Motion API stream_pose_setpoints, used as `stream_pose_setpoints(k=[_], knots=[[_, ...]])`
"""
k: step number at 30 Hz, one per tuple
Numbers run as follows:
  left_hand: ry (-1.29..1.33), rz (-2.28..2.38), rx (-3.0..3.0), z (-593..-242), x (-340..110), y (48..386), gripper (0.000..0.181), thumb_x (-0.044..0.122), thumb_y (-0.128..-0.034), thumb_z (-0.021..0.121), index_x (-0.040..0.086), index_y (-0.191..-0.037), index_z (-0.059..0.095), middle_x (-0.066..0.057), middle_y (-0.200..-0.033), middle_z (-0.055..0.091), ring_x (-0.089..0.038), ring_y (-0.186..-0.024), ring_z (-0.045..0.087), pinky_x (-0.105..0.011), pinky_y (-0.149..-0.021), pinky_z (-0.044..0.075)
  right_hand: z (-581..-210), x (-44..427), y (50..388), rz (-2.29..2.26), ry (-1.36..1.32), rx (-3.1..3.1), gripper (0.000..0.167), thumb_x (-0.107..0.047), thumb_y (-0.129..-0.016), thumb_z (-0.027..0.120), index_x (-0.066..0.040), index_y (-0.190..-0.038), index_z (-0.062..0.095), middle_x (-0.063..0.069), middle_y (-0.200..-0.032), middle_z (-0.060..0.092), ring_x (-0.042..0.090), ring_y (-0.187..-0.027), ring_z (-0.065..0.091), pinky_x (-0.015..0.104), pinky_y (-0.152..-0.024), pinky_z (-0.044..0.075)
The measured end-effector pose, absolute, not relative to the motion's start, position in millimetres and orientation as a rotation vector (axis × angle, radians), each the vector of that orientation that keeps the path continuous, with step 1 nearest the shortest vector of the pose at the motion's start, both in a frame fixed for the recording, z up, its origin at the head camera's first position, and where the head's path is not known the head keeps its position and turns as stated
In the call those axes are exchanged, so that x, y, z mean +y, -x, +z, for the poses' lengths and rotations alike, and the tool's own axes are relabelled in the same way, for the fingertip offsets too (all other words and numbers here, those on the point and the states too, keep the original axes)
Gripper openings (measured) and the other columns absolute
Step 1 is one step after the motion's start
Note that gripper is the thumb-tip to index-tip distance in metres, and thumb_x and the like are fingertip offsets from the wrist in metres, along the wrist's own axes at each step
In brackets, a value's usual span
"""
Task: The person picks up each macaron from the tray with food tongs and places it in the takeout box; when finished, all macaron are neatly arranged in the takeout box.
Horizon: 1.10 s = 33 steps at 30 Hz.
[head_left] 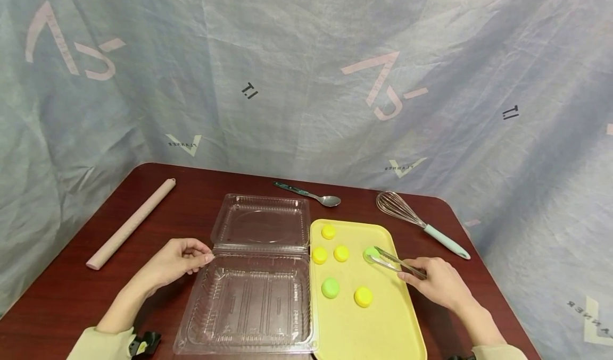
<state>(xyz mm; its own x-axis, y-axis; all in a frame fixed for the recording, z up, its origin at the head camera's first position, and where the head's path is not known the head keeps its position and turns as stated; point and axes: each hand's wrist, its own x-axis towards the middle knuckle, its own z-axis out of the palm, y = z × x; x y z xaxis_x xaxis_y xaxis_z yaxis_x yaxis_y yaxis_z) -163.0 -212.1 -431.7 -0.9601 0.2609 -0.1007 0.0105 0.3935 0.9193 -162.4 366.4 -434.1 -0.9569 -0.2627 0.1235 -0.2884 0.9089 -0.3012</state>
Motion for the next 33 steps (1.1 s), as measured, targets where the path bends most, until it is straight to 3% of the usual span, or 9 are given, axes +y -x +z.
stream_pose_setpoints(k=[12,21,29,33], knots=[[-0.248,1.608,2.415,-432.1,-211.7,163.8,0.027,0.016,-0.0928,0.072,-0.007,-0.105,0.065,-0.006,-0.080,0.063,-0.017,-0.068,0.058,-0.029,-0.060,0.051,-432.0,365.8,163.0,0.468,-0.448,-2.981,0.034,-0.041,-0.085,0.079,-0.017,-0.111,0.078,-0.002,-0.100,0.074,0.003,-0.063,0.047,0.025,-0.055,0.037],[-0.279,1.622,2.401,-432.2,-211.6,161.7,0.025,0.013,-0.0940,0.070,-0.008,-0.106,0.065,-0.007,-0.081,0.063,-0.017,-0.068,0.059,-0.029,-0.059,0.050,-429.6,366.5,164.1,0.415,-0.465,-2.969,0.035,-0.044,-0.086,0.077,-0.018,-0.110,0.079,-0.003,-0.102,0.075,0.003,-0.073,0.058,0.026,-0.058,0.040],[-0.273,1.621,2.402,-432.9,-211.5,162.0,0.025,0.012,-0.0940,0.070,-0.009,-0.106,0.064,-0.007,-0.082,0.064,-0.018,-0.068,0.059,-0.030,-0.060,0.051,-427.5,367.6,163.4,0.426,-0.467,-2.965,0.033,-0.043,-0.087,0.077,-0.019,-0.110,0.079,-0.005,-0.100,0.075,0.001,-0.070,0.056,0.025,-0.057,0.040],[-0.274,1.620,2.407,-433.7,-211.7,162.2,0.024,0.012,-0.0942,0.070,-0.008,-0.106,0.065,-0.007,-0.081,0.064,-0.018,-0.068,0.059,-0.029,-0.059,0.050,-424.5,366.9,163.5,0.420,-0.477,-2.956,0.033,-0.043,-0.087,0.077,-0.020,-0.110,0.079,-0.006,-0.100,0.074,0.006,-0.076,0.063,0.027,-0.059,0.043]])
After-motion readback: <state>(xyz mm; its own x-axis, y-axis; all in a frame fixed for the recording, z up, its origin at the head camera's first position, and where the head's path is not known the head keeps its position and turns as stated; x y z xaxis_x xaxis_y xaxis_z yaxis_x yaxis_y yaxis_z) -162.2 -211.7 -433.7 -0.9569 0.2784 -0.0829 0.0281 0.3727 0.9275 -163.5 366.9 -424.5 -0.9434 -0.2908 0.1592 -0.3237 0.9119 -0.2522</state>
